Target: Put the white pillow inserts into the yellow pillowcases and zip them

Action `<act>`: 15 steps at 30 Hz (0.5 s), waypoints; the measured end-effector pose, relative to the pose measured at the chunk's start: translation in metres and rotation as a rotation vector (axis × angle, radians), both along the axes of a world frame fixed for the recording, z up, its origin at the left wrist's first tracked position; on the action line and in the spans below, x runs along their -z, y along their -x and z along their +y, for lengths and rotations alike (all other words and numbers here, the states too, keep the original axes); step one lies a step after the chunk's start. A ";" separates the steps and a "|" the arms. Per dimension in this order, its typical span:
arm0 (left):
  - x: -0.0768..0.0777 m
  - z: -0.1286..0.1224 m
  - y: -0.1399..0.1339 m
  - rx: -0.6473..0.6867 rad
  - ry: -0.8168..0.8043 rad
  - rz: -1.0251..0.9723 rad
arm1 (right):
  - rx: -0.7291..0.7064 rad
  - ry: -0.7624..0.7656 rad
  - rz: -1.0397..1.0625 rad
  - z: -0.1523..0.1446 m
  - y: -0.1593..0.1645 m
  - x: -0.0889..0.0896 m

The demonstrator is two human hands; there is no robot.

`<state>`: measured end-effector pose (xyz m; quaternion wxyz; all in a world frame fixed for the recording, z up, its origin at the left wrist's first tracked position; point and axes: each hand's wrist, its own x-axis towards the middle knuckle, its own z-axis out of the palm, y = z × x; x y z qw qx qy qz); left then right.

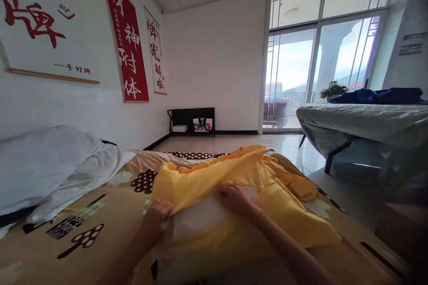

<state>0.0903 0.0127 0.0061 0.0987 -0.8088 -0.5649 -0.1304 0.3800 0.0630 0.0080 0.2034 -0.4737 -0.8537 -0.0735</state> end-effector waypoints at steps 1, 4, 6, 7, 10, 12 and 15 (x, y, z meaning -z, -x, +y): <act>0.001 -0.001 -0.004 0.023 -0.013 -0.009 | 0.133 -0.012 -0.005 0.004 -0.017 -0.004; 0.006 -0.001 -0.013 0.088 -0.041 -0.015 | 0.420 -0.027 -0.044 0.012 -0.052 -0.012; 0.009 -0.001 -0.013 0.106 -0.041 -0.033 | 0.545 0.008 -0.096 0.014 -0.065 -0.015; 0.009 -0.002 -0.010 0.102 -0.051 -0.055 | 0.578 0.034 -0.122 0.015 -0.070 -0.017; 0.009 -0.006 0.001 0.094 -0.146 -0.126 | 0.640 0.128 -0.165 0.015 -0.083 -0.023; 0.009 -0.011 0.007 0.103 -0.186 -0.115 | 0.691 0.180 -0.152 0.015 -0.093 -0.025; 0.010 -0.011 0.014 0.000 -0.138 -0.092 | 0.761 0.264 -0.140 0.012 -0.110 -0.022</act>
